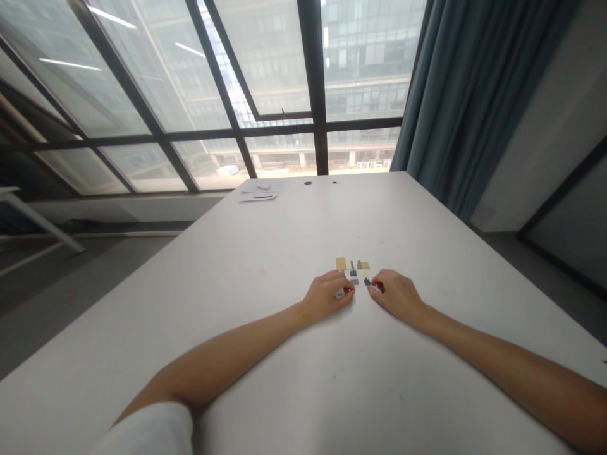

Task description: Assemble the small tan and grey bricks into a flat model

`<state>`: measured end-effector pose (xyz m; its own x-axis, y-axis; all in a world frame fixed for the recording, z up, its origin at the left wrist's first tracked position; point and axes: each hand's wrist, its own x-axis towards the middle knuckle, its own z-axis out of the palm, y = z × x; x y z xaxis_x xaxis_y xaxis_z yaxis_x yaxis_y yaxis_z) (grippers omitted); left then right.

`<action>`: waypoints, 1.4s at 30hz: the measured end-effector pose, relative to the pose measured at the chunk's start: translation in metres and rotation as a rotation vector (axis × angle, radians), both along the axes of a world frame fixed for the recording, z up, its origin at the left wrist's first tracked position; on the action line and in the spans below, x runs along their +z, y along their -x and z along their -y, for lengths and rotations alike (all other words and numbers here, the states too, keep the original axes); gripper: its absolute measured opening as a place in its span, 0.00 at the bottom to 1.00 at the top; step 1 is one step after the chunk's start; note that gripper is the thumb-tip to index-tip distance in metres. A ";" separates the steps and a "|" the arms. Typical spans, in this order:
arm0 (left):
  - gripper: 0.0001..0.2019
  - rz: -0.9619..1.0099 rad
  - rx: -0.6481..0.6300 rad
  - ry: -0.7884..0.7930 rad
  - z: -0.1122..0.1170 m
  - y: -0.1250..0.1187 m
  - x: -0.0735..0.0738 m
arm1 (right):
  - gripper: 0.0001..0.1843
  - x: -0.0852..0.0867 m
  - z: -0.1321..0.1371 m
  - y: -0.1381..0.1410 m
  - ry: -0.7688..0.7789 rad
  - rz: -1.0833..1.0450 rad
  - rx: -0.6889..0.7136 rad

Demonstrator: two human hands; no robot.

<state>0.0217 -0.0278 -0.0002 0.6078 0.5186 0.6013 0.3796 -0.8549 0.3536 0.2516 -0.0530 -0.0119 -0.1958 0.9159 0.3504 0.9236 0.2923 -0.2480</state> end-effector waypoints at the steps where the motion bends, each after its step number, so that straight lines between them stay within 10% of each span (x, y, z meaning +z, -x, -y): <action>1: 0.05 0.000 0.002 0.000 0.000 0.000 0.000 | 0.09 -0.001 0.000 0.000 -0.001 -0.001 0.001; 35: 0.05 0.014 0.001 0.003 -0.001 0.001 -0.002 | 0.09 0.001 0.000 0.006 -0.009 -0.016 -0.001; 42: 0.13 0.036 0.281 0.076 -0.018 0.018 0.009 | 0.12 0.006 -0.008 -0.007 -0.148 -0.106 -0.023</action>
<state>0.0034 -0.0095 0.0093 0.4126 0.7083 0.5728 0.5840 -0.6883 0.4305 0.2587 -0.0452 -0.0063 -0.1304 0.8563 0.4997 0.9013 0.3124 -0.3002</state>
